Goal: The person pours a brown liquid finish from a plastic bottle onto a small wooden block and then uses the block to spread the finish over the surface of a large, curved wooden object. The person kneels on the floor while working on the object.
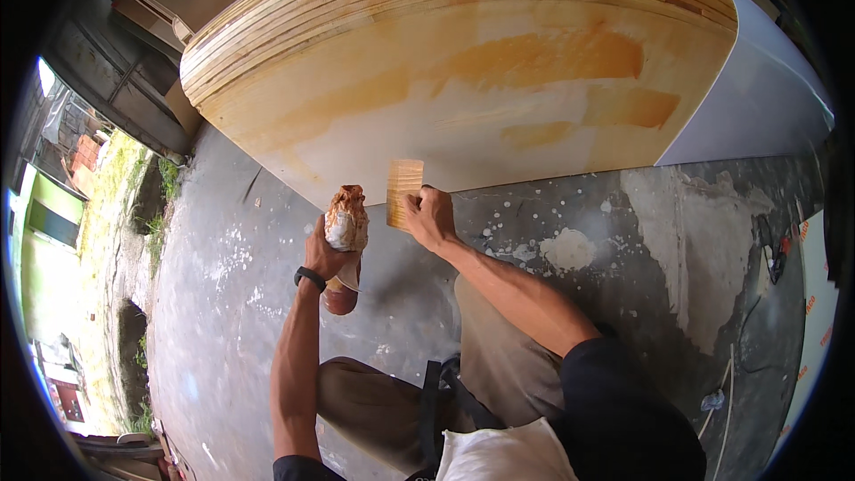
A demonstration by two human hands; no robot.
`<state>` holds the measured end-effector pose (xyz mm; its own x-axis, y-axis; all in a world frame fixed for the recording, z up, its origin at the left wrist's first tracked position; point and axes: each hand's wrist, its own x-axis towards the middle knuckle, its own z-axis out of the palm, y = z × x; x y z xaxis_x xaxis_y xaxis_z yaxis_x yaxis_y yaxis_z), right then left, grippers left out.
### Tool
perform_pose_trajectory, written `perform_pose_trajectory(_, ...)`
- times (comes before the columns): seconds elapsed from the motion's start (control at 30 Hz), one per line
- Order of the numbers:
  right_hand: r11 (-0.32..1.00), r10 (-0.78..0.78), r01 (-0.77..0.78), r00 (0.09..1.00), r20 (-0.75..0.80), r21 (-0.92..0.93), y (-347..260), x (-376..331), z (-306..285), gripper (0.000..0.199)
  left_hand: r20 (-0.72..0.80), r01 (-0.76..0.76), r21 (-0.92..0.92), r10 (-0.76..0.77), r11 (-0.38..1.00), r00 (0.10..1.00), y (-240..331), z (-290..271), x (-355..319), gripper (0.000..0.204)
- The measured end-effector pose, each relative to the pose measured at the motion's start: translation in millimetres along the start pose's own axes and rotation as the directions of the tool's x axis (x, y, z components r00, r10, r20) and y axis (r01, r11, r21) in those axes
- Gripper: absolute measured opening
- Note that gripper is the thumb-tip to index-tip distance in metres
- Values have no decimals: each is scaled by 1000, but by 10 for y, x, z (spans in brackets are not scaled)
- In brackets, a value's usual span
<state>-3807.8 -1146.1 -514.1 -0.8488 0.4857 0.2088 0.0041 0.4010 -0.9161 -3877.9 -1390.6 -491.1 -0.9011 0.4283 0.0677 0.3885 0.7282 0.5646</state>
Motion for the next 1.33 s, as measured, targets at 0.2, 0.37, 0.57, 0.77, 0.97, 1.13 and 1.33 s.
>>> perform_pose_trajectory(0.2, 772, 354, -246, 932, -76, 587, 640, -137, -1100, 20, 83, -23, 91, 15, 996, 996, 292, -11, 138, 84)
perform_pose_trajectory(0.37, 369, 431, -444, 860, 273, 816, 859, -239, -1355, 22, 112, -110, 313, 78, 943, 991, 723, 26, 184, 93)
perform_pose_trajectory(0.57, 326, 351, -522, 841, 412, 788, 901, -246, -1306, 24, 163, -185, 410, 128, 893, 978, 1149, 40, 270, 92)
perform_pose_trajectory(0.77, 276, 336, -535, 832, 441, 799, 927, -240, -1328, 25, 168, -234, 524, 169, 819, 971, 1307, 139, 281, 85)
perform_pose_trajectory(0.97, 268, 278, -541, 836, 473, 797, 1073, -216, -1294, 24, 158, -254, 607, 199, 753, 967, 1402, 203, 302, 79)
perform_pose_trajectory(1.13, 273, 262, -552, 830, 492, 787, 1146, -222, -1292, 25, 167, -264, 618, 205, 740, 965, 1470, 236, 313, 76)
perform_pose_trajectory(1.33, 267, 270, -546, 834, 482, 794, 1138, -229, -1294, 28, 185, -267, 645, 193, 716, 964, 1459, 249, 327, 72)
